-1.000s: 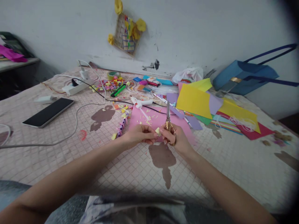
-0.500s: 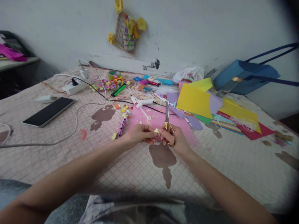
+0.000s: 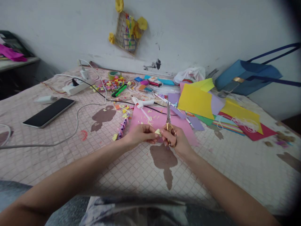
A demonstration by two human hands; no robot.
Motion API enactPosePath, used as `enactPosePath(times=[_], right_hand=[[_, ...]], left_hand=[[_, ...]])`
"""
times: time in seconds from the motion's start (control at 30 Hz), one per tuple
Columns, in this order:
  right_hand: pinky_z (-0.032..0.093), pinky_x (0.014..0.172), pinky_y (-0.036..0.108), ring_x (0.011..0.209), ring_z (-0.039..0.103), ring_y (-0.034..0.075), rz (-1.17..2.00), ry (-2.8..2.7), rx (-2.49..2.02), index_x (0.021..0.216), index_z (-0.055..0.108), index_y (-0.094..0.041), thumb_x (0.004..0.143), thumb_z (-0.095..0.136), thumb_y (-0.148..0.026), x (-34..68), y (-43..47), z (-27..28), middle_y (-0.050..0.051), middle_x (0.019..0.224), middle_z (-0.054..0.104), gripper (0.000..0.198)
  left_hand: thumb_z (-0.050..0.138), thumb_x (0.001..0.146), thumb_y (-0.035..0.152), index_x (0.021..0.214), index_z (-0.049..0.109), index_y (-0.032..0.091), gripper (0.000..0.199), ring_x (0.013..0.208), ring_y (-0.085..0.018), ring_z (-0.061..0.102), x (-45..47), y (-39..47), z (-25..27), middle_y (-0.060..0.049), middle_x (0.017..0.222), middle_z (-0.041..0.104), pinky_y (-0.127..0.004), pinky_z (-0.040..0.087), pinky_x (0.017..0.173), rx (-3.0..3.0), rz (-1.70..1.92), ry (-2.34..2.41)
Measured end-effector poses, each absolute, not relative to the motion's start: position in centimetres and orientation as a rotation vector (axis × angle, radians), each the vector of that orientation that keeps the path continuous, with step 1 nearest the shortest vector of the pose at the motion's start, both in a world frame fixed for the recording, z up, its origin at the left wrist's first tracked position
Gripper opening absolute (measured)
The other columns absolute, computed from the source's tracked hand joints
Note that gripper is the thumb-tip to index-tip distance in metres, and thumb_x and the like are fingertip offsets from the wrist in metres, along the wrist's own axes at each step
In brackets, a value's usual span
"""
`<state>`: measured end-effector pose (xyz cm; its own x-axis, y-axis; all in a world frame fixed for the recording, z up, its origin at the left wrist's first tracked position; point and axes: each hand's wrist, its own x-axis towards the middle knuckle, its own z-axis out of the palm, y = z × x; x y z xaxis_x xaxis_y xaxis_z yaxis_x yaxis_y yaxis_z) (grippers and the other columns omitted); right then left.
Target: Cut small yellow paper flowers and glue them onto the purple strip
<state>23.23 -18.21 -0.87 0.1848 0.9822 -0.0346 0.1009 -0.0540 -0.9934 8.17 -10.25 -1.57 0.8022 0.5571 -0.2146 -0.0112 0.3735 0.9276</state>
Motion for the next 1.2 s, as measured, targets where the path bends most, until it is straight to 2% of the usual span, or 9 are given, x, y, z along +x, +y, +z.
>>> enactPosePath(times=[0.2,0.5,1.2], right_hand=[[0.027,0.037,0.02,0.038,0.039,0.007,1.102,-1.031,-1.384,0.069,0.049,-0.018,0.071,0.063,-0.04,23.23,-18.11,-0.88,-0.005,0.052,0.047,0.025],[0.029,0.038,0.02,0.039,0.04,0.007,1.088,-1.083,-1.363,0.069,0.049,-0.018,0.075,0.06,-0.038,23.2,-18.21,-0.97,-0.005,0.052,0.047,0.024],[0.03,0.038,0.019,0.04,0.041,0.006,1.068,-1.158,-1.316,0.07,0.051,-0.017,0.08,0.056,-0.035,23.37,-18.28,-1.58,-0.005,0.052,0.046,0.021]], left_hand=[[0.076,0.06,0.024,0.078,0.058,0.01,0.029,0.061,-0.008,0.058,8.1,-10.2,-0.98,0.0,0.068,0.062,-0.024,0.049,0.063,1.209,0.443,0.541],[0.073,0.064,0.034,0.072,0.058,0.009,0.03,0.057,-0.01,0.062,8.06,-10.34,-0.84,-0.004,0.067,0.066,-0.024,0.05,0.058,1.17,0.324,0.613],[0.073,0.065,0.03,0.074,0.059,0.008,0.027,0.058,-0.009,0.062,8.09,-10.19,-1.57,-0.006,0.071,0.068,-0.023,0.05,0.06,1.132,0.34,0.537]])
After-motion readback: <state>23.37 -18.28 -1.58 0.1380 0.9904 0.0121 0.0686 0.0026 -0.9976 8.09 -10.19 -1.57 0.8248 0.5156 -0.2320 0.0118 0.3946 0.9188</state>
